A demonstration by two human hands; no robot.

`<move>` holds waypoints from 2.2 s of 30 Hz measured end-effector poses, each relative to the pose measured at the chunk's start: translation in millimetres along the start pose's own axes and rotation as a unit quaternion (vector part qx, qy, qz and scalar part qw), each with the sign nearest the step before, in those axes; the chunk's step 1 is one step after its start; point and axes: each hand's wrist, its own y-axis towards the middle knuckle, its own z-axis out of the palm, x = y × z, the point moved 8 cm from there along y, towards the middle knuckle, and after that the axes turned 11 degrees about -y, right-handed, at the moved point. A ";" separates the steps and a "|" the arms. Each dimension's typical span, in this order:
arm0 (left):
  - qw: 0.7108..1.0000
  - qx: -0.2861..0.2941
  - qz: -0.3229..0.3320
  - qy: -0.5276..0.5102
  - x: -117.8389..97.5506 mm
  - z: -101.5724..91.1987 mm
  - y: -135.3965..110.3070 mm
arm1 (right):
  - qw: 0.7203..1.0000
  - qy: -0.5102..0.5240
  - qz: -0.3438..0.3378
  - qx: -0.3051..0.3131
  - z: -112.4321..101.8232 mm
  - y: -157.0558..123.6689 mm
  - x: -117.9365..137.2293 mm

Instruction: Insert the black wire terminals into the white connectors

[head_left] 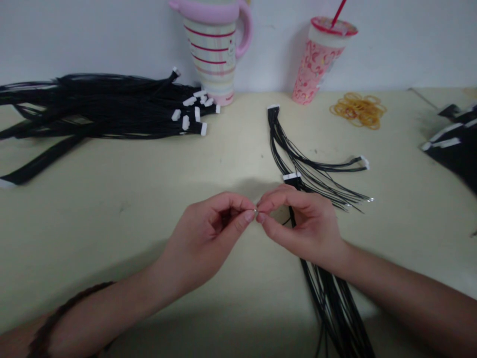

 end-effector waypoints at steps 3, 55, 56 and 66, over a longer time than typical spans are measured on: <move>1.000 -0.003 0.021 0.023 -1.6 0.5 -1.8 | 1.000 -0.027 0.003 0.000 0.1 -0.4 0.2; 0.993 0.056 -0.088 -0.050 16.6 5.0 3.3 | 0.983 -0.172 -0.065 -0.018 -2.1 -6.0 13.1; 0.993 0.054 -0.097 -0.048 18.7 4.0 3.2 | 0.983 -0.171 -0.060 -0.020 -3.2 -4.9 12.6; 0.996 0.038 -0.084 0.005 9.3 4.2 1.1 | 0.952 -0.299 -0.035 0.057 -44.3 25.9 15.6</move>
